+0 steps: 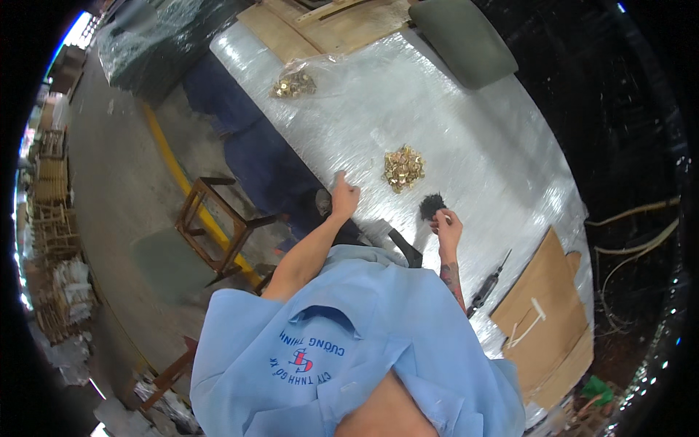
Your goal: The person sorts small metal hardware pieces on a workbench, separating brass-colored fasteners from black screws into distinct piles. They repeatedly gather, separate, and reposition the items by hand, occasionally moving a power drill and other objects on the table.
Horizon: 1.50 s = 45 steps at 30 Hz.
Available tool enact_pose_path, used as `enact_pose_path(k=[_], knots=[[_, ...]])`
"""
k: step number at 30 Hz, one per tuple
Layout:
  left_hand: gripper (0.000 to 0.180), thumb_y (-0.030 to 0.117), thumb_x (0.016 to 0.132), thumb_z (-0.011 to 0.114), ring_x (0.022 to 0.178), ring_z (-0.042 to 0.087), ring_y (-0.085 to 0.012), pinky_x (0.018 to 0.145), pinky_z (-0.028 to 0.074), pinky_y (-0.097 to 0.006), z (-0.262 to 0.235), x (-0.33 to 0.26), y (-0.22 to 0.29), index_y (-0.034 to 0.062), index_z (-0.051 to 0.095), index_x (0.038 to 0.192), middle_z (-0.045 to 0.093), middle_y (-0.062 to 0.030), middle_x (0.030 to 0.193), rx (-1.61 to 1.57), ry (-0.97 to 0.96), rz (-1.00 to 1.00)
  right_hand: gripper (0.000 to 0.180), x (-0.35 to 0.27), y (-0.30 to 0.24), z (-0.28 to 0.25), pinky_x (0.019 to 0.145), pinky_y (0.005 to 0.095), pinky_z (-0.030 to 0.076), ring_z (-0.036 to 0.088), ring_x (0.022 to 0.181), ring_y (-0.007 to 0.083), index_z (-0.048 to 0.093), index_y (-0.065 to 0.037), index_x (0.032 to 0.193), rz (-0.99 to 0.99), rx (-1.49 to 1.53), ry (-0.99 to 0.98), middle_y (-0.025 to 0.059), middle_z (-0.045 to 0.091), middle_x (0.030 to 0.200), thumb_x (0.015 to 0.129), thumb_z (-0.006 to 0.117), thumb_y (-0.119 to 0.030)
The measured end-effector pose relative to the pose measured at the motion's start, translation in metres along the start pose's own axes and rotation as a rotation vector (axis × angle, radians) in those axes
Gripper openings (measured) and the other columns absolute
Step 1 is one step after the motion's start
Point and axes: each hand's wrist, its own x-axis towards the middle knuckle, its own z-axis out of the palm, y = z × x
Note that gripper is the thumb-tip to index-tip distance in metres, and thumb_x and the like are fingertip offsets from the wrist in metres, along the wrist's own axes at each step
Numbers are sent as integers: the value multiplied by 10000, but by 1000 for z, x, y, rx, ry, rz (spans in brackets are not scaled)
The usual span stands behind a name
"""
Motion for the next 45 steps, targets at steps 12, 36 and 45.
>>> enact_pose_path(k=[12, 36, 45], knots=[[157, 150, 954, 537, 587, 589, -230, 483, 481, -345, -179, -127, -165, 65, 557, 1084, 589, -95, 790, -640, 461, -753, 168, -90, 162, -55, 460, 247, 438, 567, 517, 101, 679, -19, 911, -14, 128, 346, 16, 612, 669, 939, 656, -183], [557, 288, 823, 695, 975, 658, -350, 854, 522, -419, -39, -63, -92, -41, 567, 1254, 673, -237, 1089, 185, -9, -317, 268, -76, 170, -66, 391, 289, 426, 504, 409, 130, 527, -29, 692, -130, 97, 454, 50, 530, 534, 916, 617, -143], [624, 282, 787, 708, 1218, 599, -399, 1030, 479, -439, -78, -78, -109, -61, 556, 1286, 621, -279, 1276, 192, 94, -543, 277, -79, 151, -65, 374, 303, 419, 495, 387, 146, 486, -22, 692, -77, 81, 401, 56, 515, 521, 918, 603, -131]])
